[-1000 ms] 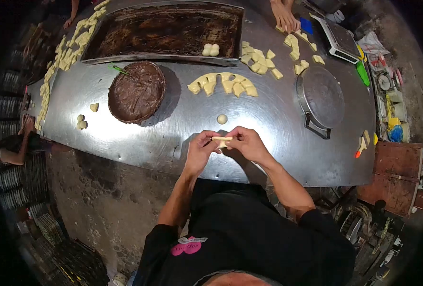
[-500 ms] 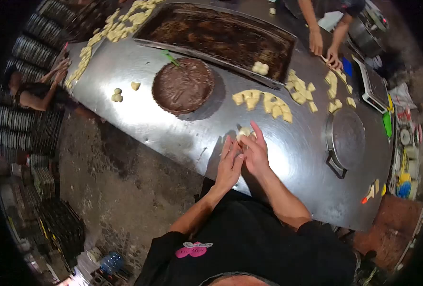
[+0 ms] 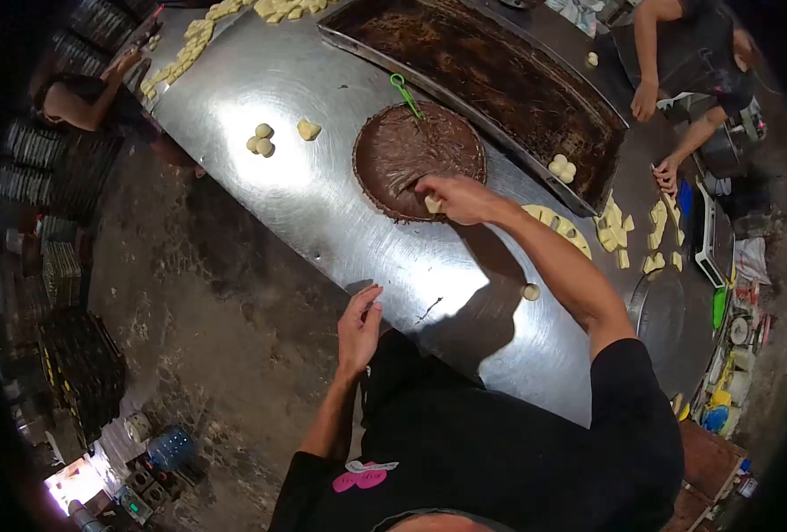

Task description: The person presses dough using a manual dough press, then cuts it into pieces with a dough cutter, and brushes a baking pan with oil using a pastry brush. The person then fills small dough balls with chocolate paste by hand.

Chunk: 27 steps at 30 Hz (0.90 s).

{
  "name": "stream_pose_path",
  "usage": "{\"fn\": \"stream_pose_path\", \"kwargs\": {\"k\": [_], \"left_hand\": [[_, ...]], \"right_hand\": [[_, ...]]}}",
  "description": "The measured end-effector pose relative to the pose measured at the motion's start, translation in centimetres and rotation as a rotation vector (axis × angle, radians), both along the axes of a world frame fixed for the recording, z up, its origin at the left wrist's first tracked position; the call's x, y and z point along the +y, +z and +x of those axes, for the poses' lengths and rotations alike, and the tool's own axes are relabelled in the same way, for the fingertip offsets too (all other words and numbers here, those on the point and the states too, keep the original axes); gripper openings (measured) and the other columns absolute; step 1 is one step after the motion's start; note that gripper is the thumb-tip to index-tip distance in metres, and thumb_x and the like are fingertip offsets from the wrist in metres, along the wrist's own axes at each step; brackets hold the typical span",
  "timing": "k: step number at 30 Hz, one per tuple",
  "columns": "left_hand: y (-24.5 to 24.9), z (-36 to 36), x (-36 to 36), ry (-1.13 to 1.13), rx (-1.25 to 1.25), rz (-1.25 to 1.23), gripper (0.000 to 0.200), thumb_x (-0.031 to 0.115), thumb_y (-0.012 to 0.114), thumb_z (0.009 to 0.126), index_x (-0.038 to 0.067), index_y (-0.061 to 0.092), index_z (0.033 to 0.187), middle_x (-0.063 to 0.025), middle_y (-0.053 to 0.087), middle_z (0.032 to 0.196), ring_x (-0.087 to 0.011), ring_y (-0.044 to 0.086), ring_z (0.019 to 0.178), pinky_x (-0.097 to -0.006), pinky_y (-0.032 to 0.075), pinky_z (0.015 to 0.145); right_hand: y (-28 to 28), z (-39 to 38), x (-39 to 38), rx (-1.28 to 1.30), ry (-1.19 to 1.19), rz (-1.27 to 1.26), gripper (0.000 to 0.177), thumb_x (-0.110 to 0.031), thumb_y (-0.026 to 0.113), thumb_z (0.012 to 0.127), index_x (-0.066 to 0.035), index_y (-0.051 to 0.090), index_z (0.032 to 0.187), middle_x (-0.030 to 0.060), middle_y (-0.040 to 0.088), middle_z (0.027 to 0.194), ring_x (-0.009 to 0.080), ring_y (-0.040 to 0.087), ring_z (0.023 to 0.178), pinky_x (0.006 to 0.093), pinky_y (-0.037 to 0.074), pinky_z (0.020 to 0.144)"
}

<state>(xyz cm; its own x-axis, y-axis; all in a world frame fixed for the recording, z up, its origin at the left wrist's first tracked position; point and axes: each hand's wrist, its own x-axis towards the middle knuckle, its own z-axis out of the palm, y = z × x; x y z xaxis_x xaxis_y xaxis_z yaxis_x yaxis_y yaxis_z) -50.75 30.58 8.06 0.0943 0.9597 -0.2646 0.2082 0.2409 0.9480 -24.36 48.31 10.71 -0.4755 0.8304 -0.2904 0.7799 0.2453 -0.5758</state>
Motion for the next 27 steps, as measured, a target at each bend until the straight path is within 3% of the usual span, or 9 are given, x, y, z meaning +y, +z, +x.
{"fn": "stream_pose_path", "kwargs": {"k": [6,7,8,10,12,16,21,25,27], "left_hand": [[-1.1,1.2,2.6,-0.053,-0.203,-0.147,0.029,0.011,0.052,0.097,-0.003,0.058,0.122,-0.0117,0.060,0.122,-0.0177,0.058,0.109,-0.0305,0.045,0.094],[-1.0,2.3,3.1,-0.056,-0.207,-0.146,0.029,0.011,0.052,0.097,-0.003,0.058,0.122,-0.0117,0.060,0.122,-0.0177,0.058,0.109,-0.0305,0.045,0.094],[-0.7,3.5,3.6,-0.019,-0.346,-0.199,0.030,0.012,0.051,0.098,-0.003,0.058,0.123,-0.0124,0.060,0.121,-0.0187,0.058,0.109,-0.0306,0.047,0.092],[0.3,5.8,4.3,0.013,-0.484,-0.249,0.030,0.013,0.050,0.098,-0.002,0.057,0.123,-0.0131,0.060,0.120,-0.0196,0.058,0.110,-0.0307,0.049,0.090],[1.7,8.0,4.6,0.179,-0.815,-0.386,0.033,0.015,0.049,0.099,-0.003,0.055,0.126,-0.0141,0.060,0.120,-0.0216,0.059,0.110,-0.0313,0.051,0.088],[3.1,10.3,3.3,0.141,-0.796,-0.274,0.023,0.010,0.055,0.096,-0.003,0.056,0.115,-0.0113,0.063,0.104,-0.0200,0.062,0.101,-0.0344,0.052,0.091],[4.0,12.6,0.4,0.171,-0.778,-0.269,0.015,0.009,0.058,0.094,-0.002,0.061,0.104,-0.0084,0.064,0.096,-0.0152,0.064,0.087,-0.0288,0.053,0.079],[5.7,15.3,-2.9,-0.034,-0.575,-0.181,0.021,0.005,0.061,0.090,-0.002,0.063,0.110,-0.0097,0.064,0.102,-0.0154,0.063,0.089,-0.0287,0.052,0.079],[5.3,15.5,-3.9,-0.127,-0.382,0.058,0.020,0.004,0.062,0.089,-0.001,0.064,0.109,-0.0104,0.063,0.106,-0.0152,0.061,0.093,-0.0287,0.051,0.080]], "right_hand": [[-1.0,-0.7,0.1,0.061,-0.069,-0.040,0.047,-0.001,0.050,0.081,-0.008,0.052,0.127,0.0234,0.065,0.105,0.0411,0.061,0.100,0.0455,0.048,0.085],[-0.3,-0.7,0.1,0.165,-0.129,-0.110,0.048,0.003,0.048,0.081,-0.005,0.051,0.128,0.0160,0.065,0.102,0.0293,0.063,0.094,0.0403,0.049,0.085],[0.6,-0.6,-0.4,0.163,-0.133,-0.108,0.048,0.003,0.048,0.081,-0.005,0.051,0.128,0.0160,0.065,0.102,0.0293,0.063,0.094,0.0403,0.049,0.085],[2.2,-0.5,-2.4,0.796,-0.578,-0.797,0.049,0.004,0.050,0.079,-0.004,0.052,0.128,0.0094,0.065,0.100,0.0191,0.064,0.086,0.0353,0.053,0.076],[2.1,0.2,-5.2,1.133,-0.569,-0.931,0.054,0.007,0.050,0.079,0.000,0.048,0.132,0.0092,0.065,0.101,0.0139,0.065,0.081,0.0239,0.055,0.062],[4.6,1.0,-11.5,1.336,-0.731,-0.930,0.048,0.008,0.046,0.081,0.004,0.049,0.129,0.0125,0.063,0.110,0.0187,0.065,0.097,0.0300,0.057,0.069],[3.8,3.6,-18.9,1.426,-0.981,-0.589,0.043,0.008,0.053,0.083,0.002,0.053,0.126,0.0108,0.063,0.112,0.0175,0.063,0.100,0.0256,0.052,0.084],[4.8,2.4,-25.0,0.461,-0.796,0.428,0.040,0.001,0.057,0.087,0.001,0.055,0.126,0.0163,0.063,0.116,0.0216,0.065,0.100,0.0329,0.055,0.080],[5.2,3.0,-26.9,0.488,-0.797,0.400,0.037,0.002,0.055,0.088,0.000,0.057,0.125,0.0171,0.064,0.114,0.0214,0.067,0.095,0.0308,0.056,0.077]]}}
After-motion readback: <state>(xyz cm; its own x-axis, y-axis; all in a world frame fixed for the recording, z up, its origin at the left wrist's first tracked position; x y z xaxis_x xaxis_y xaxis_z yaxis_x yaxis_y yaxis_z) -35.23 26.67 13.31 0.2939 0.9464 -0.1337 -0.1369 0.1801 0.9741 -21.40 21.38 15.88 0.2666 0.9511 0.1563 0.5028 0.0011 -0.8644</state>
